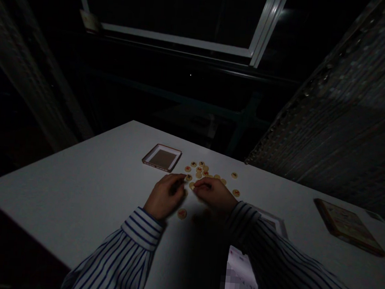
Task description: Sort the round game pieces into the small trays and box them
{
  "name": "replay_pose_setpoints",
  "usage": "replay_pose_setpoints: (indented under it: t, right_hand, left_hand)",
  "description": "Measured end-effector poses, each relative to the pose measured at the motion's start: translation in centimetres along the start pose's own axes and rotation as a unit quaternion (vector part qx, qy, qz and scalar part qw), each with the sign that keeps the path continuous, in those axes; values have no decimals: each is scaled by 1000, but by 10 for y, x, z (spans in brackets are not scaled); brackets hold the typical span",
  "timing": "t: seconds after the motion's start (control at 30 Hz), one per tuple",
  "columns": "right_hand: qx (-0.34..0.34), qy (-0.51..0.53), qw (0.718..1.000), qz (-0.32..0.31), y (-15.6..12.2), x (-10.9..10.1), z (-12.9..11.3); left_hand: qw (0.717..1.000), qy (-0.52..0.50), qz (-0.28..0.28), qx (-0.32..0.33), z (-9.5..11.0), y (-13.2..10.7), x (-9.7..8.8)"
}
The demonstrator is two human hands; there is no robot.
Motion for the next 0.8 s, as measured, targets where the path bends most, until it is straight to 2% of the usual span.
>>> replay_pose_setpoints:
  t: [0.07,0.17,0.33,0.47,0.53,0.63,0.7,0.8]
  right_hand:
    - [14,105,994,1,2,-4,1]
    - [27,187,982,1,1,-9,-1]
    - [74,190,979,-16,-5,-11,-5]
    - [51,177,982,-30,-6,-10,-2]
    - [27,170,985,-18,-5,-12,2]
    - [-5,104,994,17,-5,-18,11]
    - [-13,11,999,39,-8,-24,15]
    - [-19,-138,989,57,-16,-28,16]
  left_hand:
    - [999,-9,-21,27,4,-2,2]
    - [998,-11,-33,50,10,-4,5]
    - [998,-4,-33,54,18,-4,11]
    - [997,-17,-36,63,22,-3,12]
    - [997,-7,-42,63,20,-3,13]
    - [994,51,-73,66,16,-5,16]
    - [987,100,-101,72,14,-6,19]
    - [976,157,-126,85,14,-8,23]
Point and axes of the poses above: each hand's wrist, its own y-axis towards the middle knuckle, its own x-axis out of the palm, z = x × y, the point moved 1 cm from there along y, towards the middle knuckle, and after that the axes turned 1 degree about -z, right-handed, at the moved point
